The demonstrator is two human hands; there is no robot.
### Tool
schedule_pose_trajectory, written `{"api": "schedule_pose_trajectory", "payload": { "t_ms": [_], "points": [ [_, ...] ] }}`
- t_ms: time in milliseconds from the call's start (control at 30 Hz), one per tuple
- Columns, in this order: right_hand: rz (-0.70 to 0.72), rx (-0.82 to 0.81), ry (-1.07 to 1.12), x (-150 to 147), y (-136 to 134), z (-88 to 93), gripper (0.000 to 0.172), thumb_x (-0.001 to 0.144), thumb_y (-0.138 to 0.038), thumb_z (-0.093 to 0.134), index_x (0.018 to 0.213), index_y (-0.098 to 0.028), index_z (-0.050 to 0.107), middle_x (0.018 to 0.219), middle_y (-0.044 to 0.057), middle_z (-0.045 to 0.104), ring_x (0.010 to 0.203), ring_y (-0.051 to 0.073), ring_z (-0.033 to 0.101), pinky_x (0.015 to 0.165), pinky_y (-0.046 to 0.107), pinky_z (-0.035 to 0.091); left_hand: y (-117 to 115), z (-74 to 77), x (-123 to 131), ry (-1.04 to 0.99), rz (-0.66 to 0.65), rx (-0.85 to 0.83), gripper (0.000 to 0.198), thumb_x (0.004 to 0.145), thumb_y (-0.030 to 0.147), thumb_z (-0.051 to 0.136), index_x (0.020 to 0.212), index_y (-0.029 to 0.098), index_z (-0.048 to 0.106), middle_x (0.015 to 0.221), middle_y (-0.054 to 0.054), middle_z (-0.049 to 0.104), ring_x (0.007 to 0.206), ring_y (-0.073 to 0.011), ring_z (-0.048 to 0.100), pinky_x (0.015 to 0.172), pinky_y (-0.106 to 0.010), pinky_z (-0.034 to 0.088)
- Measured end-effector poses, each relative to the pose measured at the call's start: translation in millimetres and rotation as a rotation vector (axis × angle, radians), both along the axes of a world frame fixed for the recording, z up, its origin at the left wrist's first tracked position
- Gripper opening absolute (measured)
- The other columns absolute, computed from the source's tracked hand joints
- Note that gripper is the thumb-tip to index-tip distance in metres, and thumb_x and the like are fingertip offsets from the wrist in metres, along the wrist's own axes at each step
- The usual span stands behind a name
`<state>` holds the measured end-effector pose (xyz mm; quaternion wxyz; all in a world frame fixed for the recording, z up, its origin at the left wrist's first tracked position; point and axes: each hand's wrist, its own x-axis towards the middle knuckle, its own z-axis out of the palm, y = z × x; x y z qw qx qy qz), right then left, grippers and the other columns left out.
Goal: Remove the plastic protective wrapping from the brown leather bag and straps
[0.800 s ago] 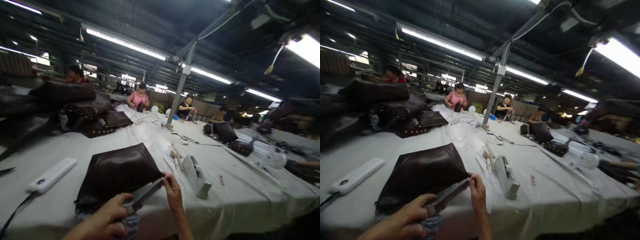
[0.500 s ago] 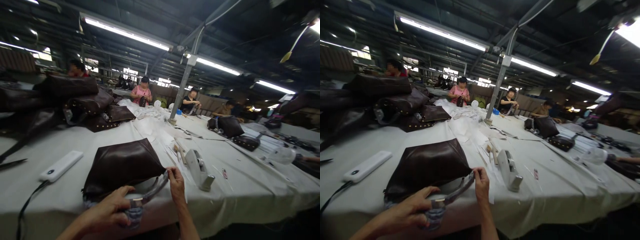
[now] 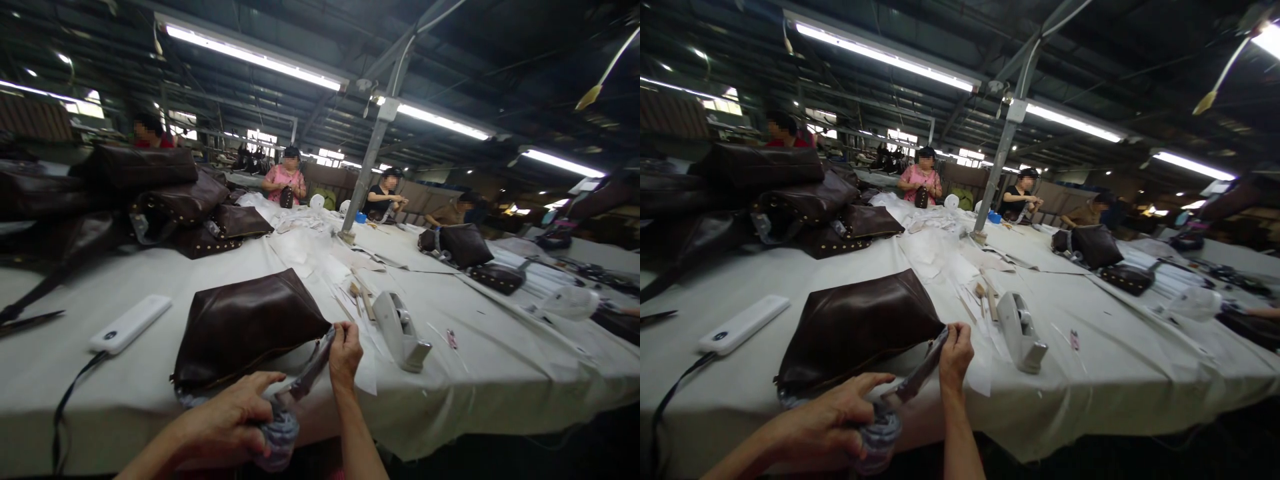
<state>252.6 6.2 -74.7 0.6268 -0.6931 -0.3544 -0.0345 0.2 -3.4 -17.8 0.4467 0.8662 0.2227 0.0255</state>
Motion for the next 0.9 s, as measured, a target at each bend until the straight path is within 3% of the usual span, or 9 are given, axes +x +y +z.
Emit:
{"api": "schedule_pose_trajectory", "payload": {
  "t_ms": [133, 333, 400, 533, 633, 767, 833, 900],
  "points": [
    [-0.016, -0.001, -0.005, -4.6, 4.2, 2.6, 0.029, 0.082, -0.049, 0.044, 0.074, -0.022, 0.051, 0.067, 0.004, 0.062, 0.064, 0.021, 0.057, 0.063, 0.03, 0.04, -3.1, 0.9, 2.2, 0.023, 0.027, -0.015, 0.016, 0.071, 0.023, 0.068, 0.086, 0.026, 0.073, 0.151, 0.004, 0.032, 0.138, -0.0293, 0.027, 0.112, -0.038, 0.025],
    [-0.047, 0.01, -0.012, -13.8, 0.4, 11.5, 0.028, 0.082, -0.049, 0.043, 0.075, -0.022, 0.05, 0.068, 0.004, 0.062, 0.065, 0.021, 0.056, 0.063, 0.029, 0.04, 13.9, -20.1, 15.2, 0.0, 0.057, 0.025, 0.008, 0.068, 0.022, 0.072, 0.075, 0.021, 0.07, 0.155, 0.0, 0.025, 0.142, -0.0327, 0.018, 0.114, -0.042, 0.02],
    [-0.038, 0.001, -0.016, -15.0, -1.4, 15.9, 0.028, 0.082, -0.049, 0.044, 0.074, -0.022, 0.05, 0.067, 0.004, 0.062, 0.064, 0.021, 0.056, 0.062, 0.029, 0.04, 19.7, -23.3, 19.0, -0.013, 0.05, 0.016, 0.009, 0.068, 0.023, 0.072, 0.076, 0.02, 0.069, 0.153, -0.002, 0.03, 0.14, -0.0324, 0.023, 0.112, -0.041, 0.023],
    [-0.01, -0.011, -0.011, -15.9, -1.0, 23.2, 0.029, 0.081, -0.049, 0.046, 0.073, -0.022, 0.051, 0.067, 0.003, 0.063, 0.064, 0.02, 0.057, 0.062, 0.029, 0.04, 27.2, -23.2, 24.0, -0.097, 0.017, 0.032, 0.011, 0.073, 0.03, 0.066, 0.077, 0.02, 0.067, 0.118, -0.003, 0.057, 0.112, -0.0264, 0.052, 0.094, -0.034, 0.039],
    [0.035, -0.001, 0.024, -15.9, 3.6, 24.4, 0.03, 0.081, -0.05, 0.049, 0.074, -0.021, 0.054, 0.067, 0.003, 0.064, 0.065, 0.02, 0.057, 0.064, 0.029, 0.042, 30.8, -24.2, 26.7, -0.181, -0.008, 0.055, 0.016, 0.077, 0.033, 0.06, 0.07, 0.018, 0.063, 0.086, 0.0, 0.057, 0.085, -0.0183, 0.054, 0.077, -0.027, 0.04],
    [0.176, 0.117, 0.266, -12.8, 3.2, 10.9, 0.034, 0.077, -0.052, 0.057, 0.084, -0.019, 0.058, 0.08, 0.004, 0.067, 0.076, 0.019, 0.061, 0.07, 0.03, 0.047, 31.3, -26.6, 28.4, -0.235, -0.009, 0.013, 0.022, 0.078, 0.036, 0.058, 0.065, 0.017, 0.059, 0.079, 0.0, 0.053, 0.077, -0.0155, 0.051, 0.071, -0.024, 0.037],
    [0.252, 0.197, 0.495, -10.4, -7.5, -3.1, 0.039, 0.076, -0.054, 0.059, 0.094, -0.019, 0.058, 0.093, 0.005, 0.067, 0.087, 0.019, 0.063, 0.073, 0.03, 0.051, 29.9, -27.3, 28.9, -0.237, 0.015, -0.012, 0.022, 0.077, 0.035, 0.058, 0.064, 0.017, 0.058, 0.079, 0.001, 0.052, 0.076, -0.0152, 0.05, 0.07, -0.024, 0.037],
    [0.314, 0.163, 0.695, -9.4, -25.6, -17.6, 0.044, 0.074, -0.058, 0.06, 0.096, -0.02, 0.058, 0.101, 0.006, 0.066, 0.093, 0.02, 0.064, 0.072, 0.03, 0.053, 28.6, -27.9, 29.9, -0.235, 0.032, -0.025, 0.022, 0.076, 0.033, 0.058, 0.062, 0.017, 0.057, 0.078, 0.001, 0.052, 0.075, -0.0147, 0.05, 0.07, -0.024, 0.037]
  ]
}}
